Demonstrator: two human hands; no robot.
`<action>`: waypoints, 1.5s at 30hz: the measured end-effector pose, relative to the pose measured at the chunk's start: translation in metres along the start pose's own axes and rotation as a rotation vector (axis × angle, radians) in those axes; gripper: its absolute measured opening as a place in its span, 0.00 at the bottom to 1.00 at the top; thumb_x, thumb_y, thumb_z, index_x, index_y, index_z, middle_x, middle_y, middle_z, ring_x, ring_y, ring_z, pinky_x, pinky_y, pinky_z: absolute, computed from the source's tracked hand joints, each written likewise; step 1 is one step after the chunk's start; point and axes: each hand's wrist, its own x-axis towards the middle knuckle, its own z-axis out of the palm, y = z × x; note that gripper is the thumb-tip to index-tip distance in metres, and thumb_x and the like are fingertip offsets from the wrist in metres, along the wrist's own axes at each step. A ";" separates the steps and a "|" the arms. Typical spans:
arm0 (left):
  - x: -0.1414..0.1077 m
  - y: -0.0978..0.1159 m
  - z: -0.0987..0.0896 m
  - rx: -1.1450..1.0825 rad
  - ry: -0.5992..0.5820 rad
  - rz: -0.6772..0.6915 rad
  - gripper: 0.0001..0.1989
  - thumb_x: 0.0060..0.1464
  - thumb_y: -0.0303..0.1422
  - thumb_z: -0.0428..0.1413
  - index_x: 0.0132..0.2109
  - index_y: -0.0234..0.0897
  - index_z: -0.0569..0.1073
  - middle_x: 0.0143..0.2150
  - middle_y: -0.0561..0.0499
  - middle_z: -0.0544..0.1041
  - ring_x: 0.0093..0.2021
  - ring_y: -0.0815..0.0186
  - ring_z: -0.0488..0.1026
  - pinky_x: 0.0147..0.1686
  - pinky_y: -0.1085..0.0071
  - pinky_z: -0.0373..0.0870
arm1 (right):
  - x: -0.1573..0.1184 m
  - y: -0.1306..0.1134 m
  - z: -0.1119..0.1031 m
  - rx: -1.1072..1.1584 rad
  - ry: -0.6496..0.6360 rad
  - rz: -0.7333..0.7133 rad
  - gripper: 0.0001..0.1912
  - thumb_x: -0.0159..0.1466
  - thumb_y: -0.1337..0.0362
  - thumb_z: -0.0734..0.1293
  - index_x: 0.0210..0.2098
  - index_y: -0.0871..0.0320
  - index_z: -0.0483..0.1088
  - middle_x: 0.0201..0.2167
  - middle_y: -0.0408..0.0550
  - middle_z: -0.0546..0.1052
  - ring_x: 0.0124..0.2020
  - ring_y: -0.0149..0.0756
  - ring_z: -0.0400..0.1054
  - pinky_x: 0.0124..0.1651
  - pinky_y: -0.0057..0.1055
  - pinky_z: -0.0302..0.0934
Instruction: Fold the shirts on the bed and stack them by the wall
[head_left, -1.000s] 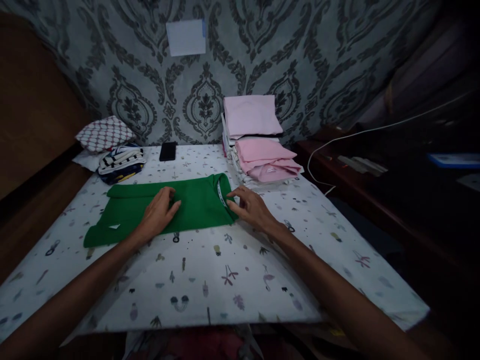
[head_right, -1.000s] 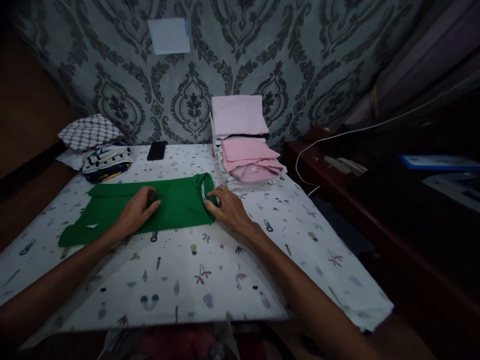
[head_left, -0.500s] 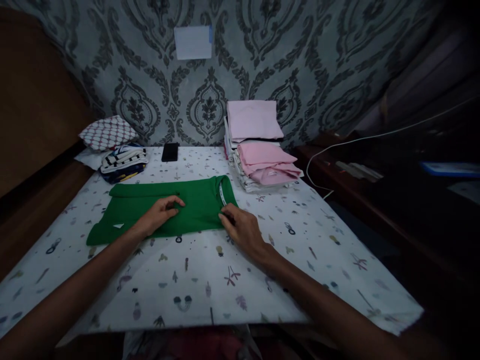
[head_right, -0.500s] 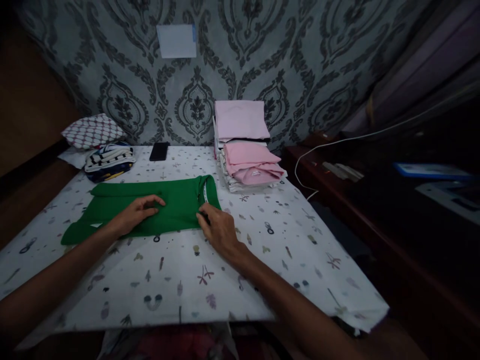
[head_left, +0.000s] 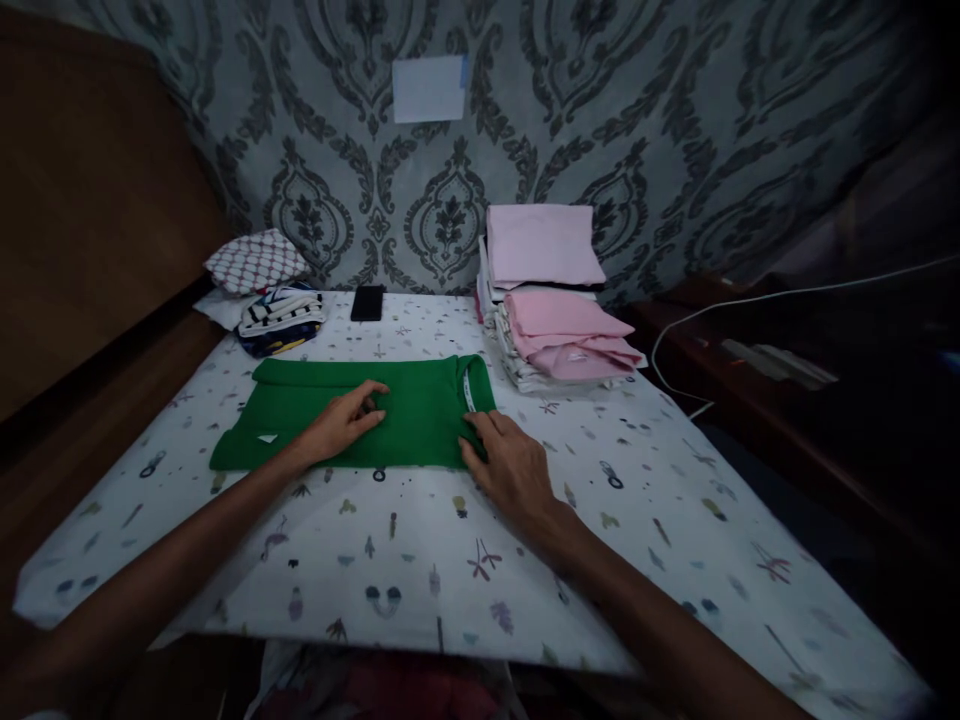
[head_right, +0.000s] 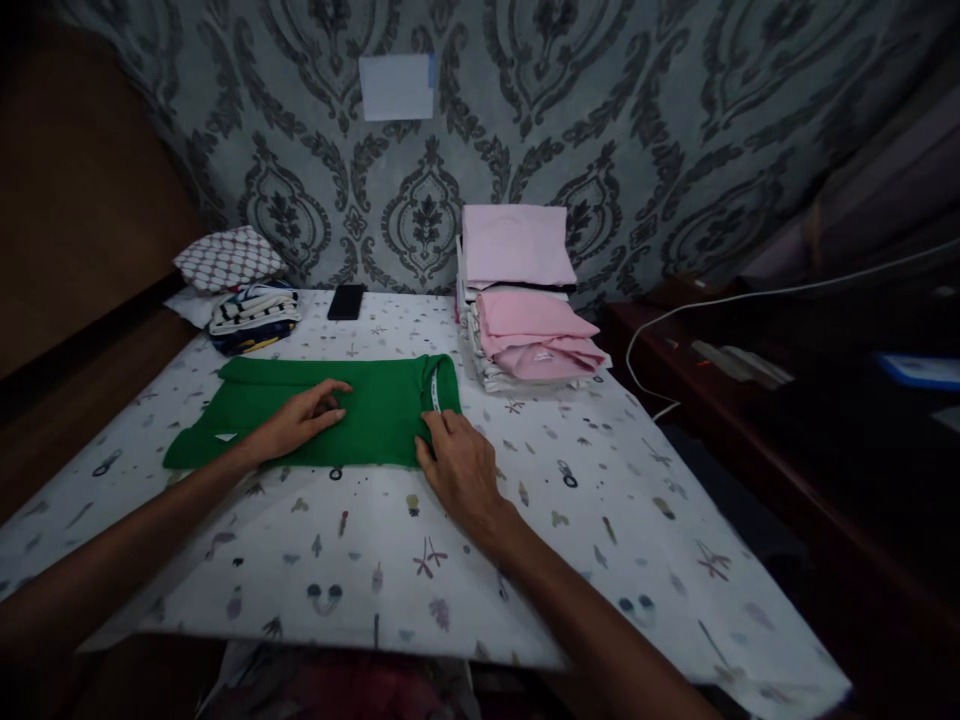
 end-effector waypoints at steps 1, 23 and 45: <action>-0.004 0.000 -0.006 0.014 -0.022 -0.003 0.22 0.59 0.43 0.53 0.56 0.38 0.67 0.35 0.52 0.71 0.30 0.66 0.68 0.29 0.71 0.61 | 0.005 -0.006 -0.001 -0.005 0.032 -0.058 0.12 0.69 0.64 0.60 0.48 0.55 0.72 0.41 0.55 0.77 0.42 0.46 0.70 0.39 0.37 0.63; -0.079 -0.059 -0.132 0.218 -0.135 -0.280 0.14 0.47 0.44 0.59 0.36 0.38 0.75 0.30 0.53 0.71 0.31 0.64 0.68 0.30 0.72 0.62 | 0.062 -0.030 0.068 0.063 -0.092 -0.182 0.23 0.71 0.61 0.56 0.62 0.62 0.67 0.61 0.62 0.71 0.62 0.49 0.63 0.63 0.47 0.56; -0.030 -0.079 -0.129 1.154 0.139 -0.069 0.13 0.63 0.27 0.46 0.44 0.35 0.75 0.44 0.38 0.76 0.49 0.49 0.71 0.47 0.55 0.66 | 0.082 -0.031 0.070 0.259 0.100 -0.093 0.04 0.62 0.66 0.59 0.36 0.55 0.65 0.32 0.49 0.73 0.37 0.43 0.66 0.43 0.38 0.57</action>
